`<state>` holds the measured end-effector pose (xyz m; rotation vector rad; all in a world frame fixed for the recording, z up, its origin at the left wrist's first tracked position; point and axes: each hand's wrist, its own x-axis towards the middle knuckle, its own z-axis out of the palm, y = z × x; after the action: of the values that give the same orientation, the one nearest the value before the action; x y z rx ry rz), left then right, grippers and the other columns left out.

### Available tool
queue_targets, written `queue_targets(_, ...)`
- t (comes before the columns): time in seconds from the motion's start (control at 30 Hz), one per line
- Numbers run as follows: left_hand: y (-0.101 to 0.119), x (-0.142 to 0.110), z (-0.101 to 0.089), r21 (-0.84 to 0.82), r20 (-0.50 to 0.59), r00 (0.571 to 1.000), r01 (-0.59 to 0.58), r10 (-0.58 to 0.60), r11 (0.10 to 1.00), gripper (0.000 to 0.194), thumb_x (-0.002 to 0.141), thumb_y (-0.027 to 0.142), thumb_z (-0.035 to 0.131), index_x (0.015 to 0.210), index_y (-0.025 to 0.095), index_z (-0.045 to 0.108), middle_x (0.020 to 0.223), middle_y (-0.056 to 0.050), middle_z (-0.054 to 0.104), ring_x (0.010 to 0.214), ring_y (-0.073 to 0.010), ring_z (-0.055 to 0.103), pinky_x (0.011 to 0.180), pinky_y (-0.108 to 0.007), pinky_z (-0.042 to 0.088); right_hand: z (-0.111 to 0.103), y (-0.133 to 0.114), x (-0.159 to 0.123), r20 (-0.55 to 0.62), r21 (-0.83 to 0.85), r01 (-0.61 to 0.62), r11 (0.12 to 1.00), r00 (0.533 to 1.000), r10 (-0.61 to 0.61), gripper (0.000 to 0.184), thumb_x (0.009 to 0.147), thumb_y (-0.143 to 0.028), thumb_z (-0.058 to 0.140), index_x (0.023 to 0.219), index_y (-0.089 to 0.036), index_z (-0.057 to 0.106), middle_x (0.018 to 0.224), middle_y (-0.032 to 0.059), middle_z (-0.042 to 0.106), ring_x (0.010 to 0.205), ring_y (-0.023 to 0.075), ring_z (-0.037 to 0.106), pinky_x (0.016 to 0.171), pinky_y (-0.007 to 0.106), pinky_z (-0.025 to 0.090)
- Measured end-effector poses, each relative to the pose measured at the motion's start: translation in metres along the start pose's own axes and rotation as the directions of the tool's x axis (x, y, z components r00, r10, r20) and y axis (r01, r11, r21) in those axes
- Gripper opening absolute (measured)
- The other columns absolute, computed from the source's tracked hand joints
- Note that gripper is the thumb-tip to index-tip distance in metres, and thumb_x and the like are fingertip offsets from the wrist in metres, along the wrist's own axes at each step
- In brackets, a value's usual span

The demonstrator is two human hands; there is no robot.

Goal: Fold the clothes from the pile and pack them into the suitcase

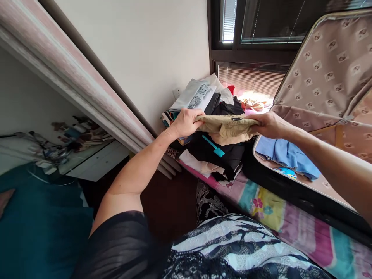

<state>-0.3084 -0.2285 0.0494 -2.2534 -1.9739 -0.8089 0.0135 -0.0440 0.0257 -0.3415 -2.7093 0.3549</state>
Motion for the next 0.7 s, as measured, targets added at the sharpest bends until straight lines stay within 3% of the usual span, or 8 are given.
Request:
queue_targets(0.1, 0.000, -0.021, 0.011, -0.029, 0.053, 0.996, -0.075, 0.077, 0.997, 0.013, 0.089, 0.013, 0.065, 0.099, 0.016, 0.073, 0.090, -0.002, 0.076, 0.083, -0.0182, 0.071, 0.082, -0.028, 0.054, 0.014, -0.008, -0.017, 0.034, -0.071, 0.055, 0.996, 0.998, -0.053, 0.038, 0.095, -0.022, 0.059, 0.127, -0.017, 0.078, 0.098, 0.0085, 0.081, 0.085, 0.0220, 0.073, 0.079, 0.031, 0.053)
queue_targets(0.17, 0.006, -0.044, 0.028, 0.008, 0.113, 0.982, -0.150, 0.149, 0.989, 0.024, 0.085, 0.011, 0.069, 0.108, 0.015, 0.072, 0.108, -0.008, 0.079, 0.101, -0.0228, 0.074, 0.094, -0.033, 0.057, 0.030, -0.017, -0.033, 0.069, -0.153, 0.129, 0.980, 0.990, -0.120, 0.040, 0.097, -0.018, 0.056, 0.131, -0.017, 0.077, 0.108, 0.0122, 0.081, 0.093, 0.0234, 0.075, 0.084, 0.032, 0.053)
queue_targets(0.23, 0.015, -0.068, 0.046, 0.095, 0.174, 0.961, -0.235, 0.216, 0.967, 0.045, 0.086, 0.017, 0.078, 0.130, 0.014, 0.070, 0.135, -0.017, 0.074, 0.128, -0.0317, 0.069, 0.111, -0.044, 0.054, 0.045, -0.024, -0.047, 0.109, -0.228, 0.204, 0.952, 0.977, -0.183, 0.040, 0.101, -0.015, 0.053, 0.134, -0.018, 0.075, 0.113, 0.0142, 0.080, 0.097, 0.0236, 0.074, 0.087, 0.033, 0.052)
queue_targets(0.33, 0.033, -0.093, 0.072, 0.268, 0.199, 0.946, -0.303, 0.256, 0.914, 0.079, 0.090, 0.035, 0.085, 0.159, 0.012, 0.053, 0.165, -0.027, 0.054, 0.157, -0.0423, 0.048, 0.126, -0.059, 0.042, 0.062, -0.030, -0.058, 0.118, -0.323, 0.250, 0.913, 0.968, -0.223, 0.041, 0.106, -0.014, 0.048, 0.139, -0.016, 0.071, 0.118, 0.0161, 0.079, 0.101, 0.0241, 0.073, 0.091, 0.036, 0.050)
queue_targets(0.4, 0.041, -0.097, 0.087, 0.358, 0.171, 0.956, -0.287, 0.240, 0.888, 0.079, 0.096, 0.037, 0.079, 0.164, 0.012, 0.049, 0.169, -0.028, 0.049, 0.160, -0.0431, 0.044, 0.127, -0.060, 0.041, 0.071, -0.030, -0.060, 0.107, -0.361, 0.264, 0.895, 0.965, -0.241, 0.043, 0.107, -0.013, 0.048, 0.145, -0.016, 0.068, 0.127, 0.0177, 0.077, 0.109, 0.0253, 0.072, 0.094, 0.037, 0.049)
queue_targets(0.47, 0.042, -0.093, 0.098, 0.406, 0.143, 0.969, -0.242, 0.200, 0.881, 0.059, 0.103, 0.027, 0.065, 0.160, 0.014, 0.056, 0.164, -0.025, 0.057, 0.156, -0.0396, 0.052, 0.124, -0.057, 0.046, 0.077, -0.029, -0.060, 0.092, -0.387, 0.266, 0.883, 0.964, -0.250, 0.047, 0.106, -0.014, 0.050, 0.150, -0.018, 0.066, 0.141, 0.0198, 0.072, 0.123, 0.0287, 0.069, 0.099, 0.041, 0.048)
queue_targets(0.57, 0.034, -0.075, 0.096, 0.364, 0.169, 0.977, -0.183, 0.128, 0.913, 0.043, 0.103, 0.012, 0.050, 0.139, 0.015, 0.074, 0.140, -0.018, 0.075, 0.135, -0.0329, 0.070, 0.114, -0.048, 0.055, 0.077, -0.027, -0.055, 0.090, -0.357, 0.218, 0.908, 0.976, -0.199, 0.050, 0.101, -0.011, 0.053, 0.149, -0.017, 0.067, 0.146, 0.0210, 0.069, 0.133, 0.0325, 0.066, 0.104, 0.045, 0.048)
queue_targets(0.7, 0.018, -0.032, 0.052, 0.144, 0.226, 0.973, -0.071, 0.037, 0.987, 0.033, 0.093, 0.013, 0.060, 0.119, 0.018, 0.081, 0.117, -0.010, 0.083, 0.112, -0.0298, 0.078, 0.102, -0.042, 0.060, 0.045, -0.023, -0.033, 0.096, -0.136, 0.035, 0.990, 0.995, -0.022, 0.051, 0.091, -0.010, 0.062, 0.141, -0.016, 0.072, 0.118, 0.0127, 0.080, 0.107, 0.0265, 0.075, 0.093, 0.038, 0.055)
